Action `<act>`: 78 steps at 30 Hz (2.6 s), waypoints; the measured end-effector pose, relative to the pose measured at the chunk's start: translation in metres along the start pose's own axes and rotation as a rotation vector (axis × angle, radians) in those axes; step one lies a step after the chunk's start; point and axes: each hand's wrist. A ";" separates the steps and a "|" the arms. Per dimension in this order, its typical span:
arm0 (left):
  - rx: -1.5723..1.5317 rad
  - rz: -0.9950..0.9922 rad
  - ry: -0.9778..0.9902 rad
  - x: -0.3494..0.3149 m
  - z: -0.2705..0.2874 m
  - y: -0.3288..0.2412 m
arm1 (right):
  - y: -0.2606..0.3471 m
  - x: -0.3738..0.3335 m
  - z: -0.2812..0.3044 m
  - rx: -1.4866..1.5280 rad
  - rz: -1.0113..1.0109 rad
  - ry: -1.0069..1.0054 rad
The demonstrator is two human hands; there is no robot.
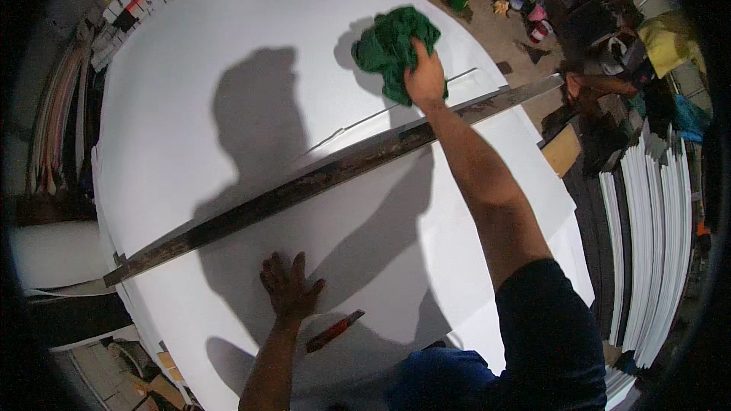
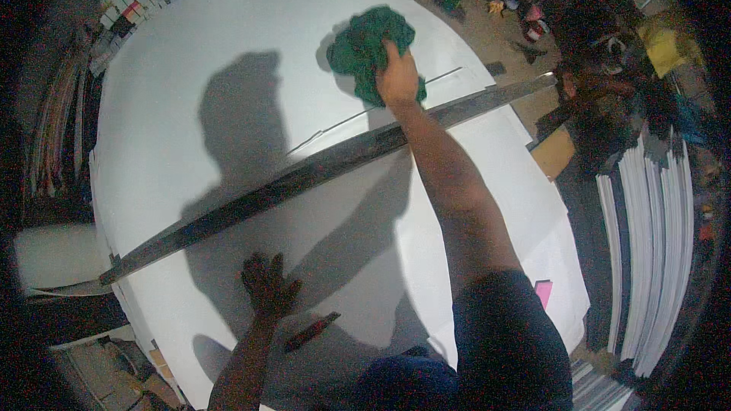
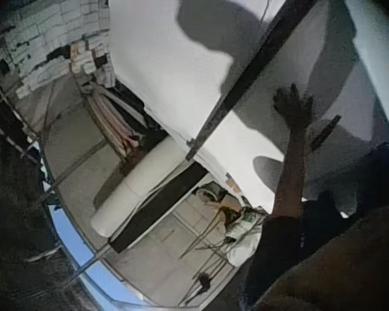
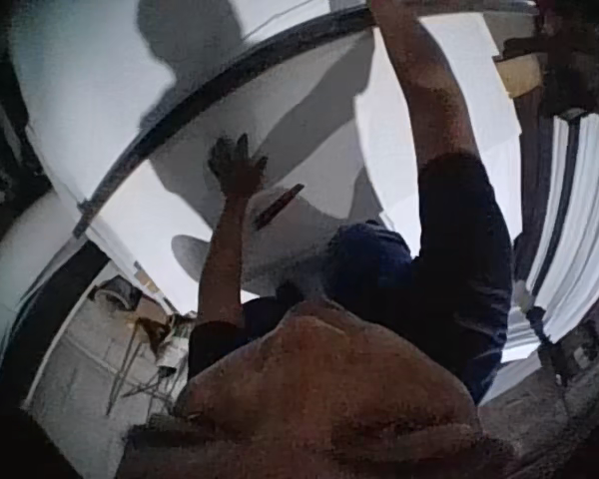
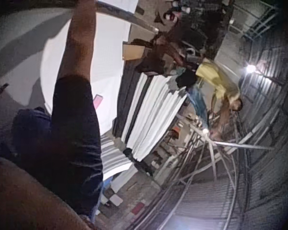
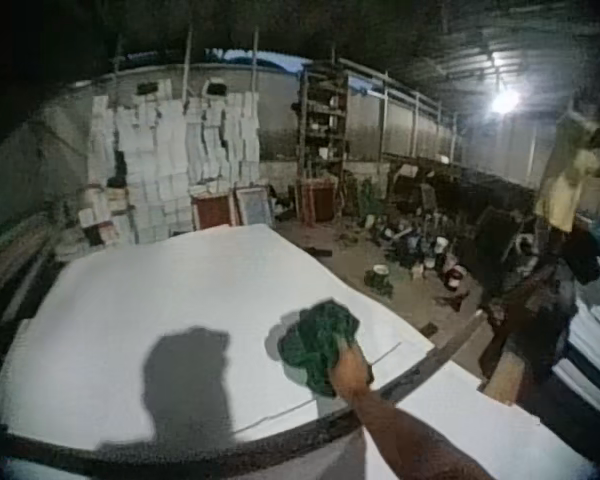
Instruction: The person uses a utility knife and a wooden straightedge to cut large white sheets on a workbench. They align the straightedge, score the sheets, and separate the cut pieces, stacking them on the table. A pink plastic ruler is also used to measure and mark sections before cutting.
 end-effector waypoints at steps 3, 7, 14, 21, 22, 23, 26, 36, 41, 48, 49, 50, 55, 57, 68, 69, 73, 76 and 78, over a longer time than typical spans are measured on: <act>-0.042 0.039 0.039 0.008 0.012 -0.012 | -0.007 0.056 -0.021 -0.238 -0.020 0.158; -0.042 0.092 0.071 0.001 0.018 -0.016 | -0.003 0.041 -0.074 -0.401 -0.129 0.314; -0.048 0.038 0.007 0.000 0.004 -0.014 | -0.050 0.023 -0.134 -0.553 -0.058 0.732; 0.025 0.036 0.030 0.006 0.006 -0.019 | -0.026 0.002 -0.108 -0.735 -0.038 0.897; 0.041 0.023 0.010 0.007 0.000 -0.016 | -0.023 -0.012 -0.104 -0.733 -0.038 0.888; 0.059 0.008 -0.009 0.007 -0.005 -0.014 | -0.020 -0.028 -0.100 -0.731 -0.040 0.879; 0.021 -0.011 -0.055 0.008 0.002 -0.022 | -0.008 -0.079 -0.083 -0.624 -0.082 0.645; -0.033 -0.004 -0.072 0.016 -0.014 -0.009 | 0.024 -0.253 0.021 -0.411 0.210 0.675; -0.056 0.019 0.093 0.023 0.002 -0.008 | 0.027 -0.346 0.104 -0.464 0.184 0.956; -0.240 -0.080 0.297 0.017 0.014 0.035 | 0.063 -0.416 0.190 -0.498 0.284 1.043; -0.272 -0.139 0.261 0.008 0.012 0.050 | 0.071 -0.423 0.195 -0.493 0.291 1.076; -0.244 -0.182 0.238 -0.007 0.008 0.054 | 0.055 -0.441 0.186 -0.489 0.327 1.028; -0.219 -0.243 0.129 -0.122 -0.004 0.103 | 0.078 -0.458 0.201 -0.484 0.313 1.027; -0.152 -0.362 0.051 -0.191 -0.010 0.097 | 0.037 -0.493 0.174 -0.412 0.322 0.893; 0.097 -0.290 0.038 -0.291 -0.022 0.087 | -0.015 -0.504 0.209 -0.608 0.748 0.713; 0.104 -0.300 0.027 -0.291 -0.022 0.087 | -0.016 -0.506 0.207 -0.607 0.718 0.680; 0.126 -0.250 0.149 -0.290 -0.010 0.081 | -0.015 -0.517 0.213 -0.455 0.609 0.711; 0.085 -0.225 0.238 -0.289 0.007 0.071 | -0.008 -0.519 0.231 -0.384 0.572 0.792; 0.067 -0.240 0.247 -0.301 0.008 0.076 | -0.009 -0.522 0.234 -0.369 0.590 0.770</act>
Point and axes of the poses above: each hand's wrist, its own x-axis towards the middle knuckle, its own z-axis out of the back of the hand, y = z × x, and after that the axes turned 6 degrees about -x, right-handed
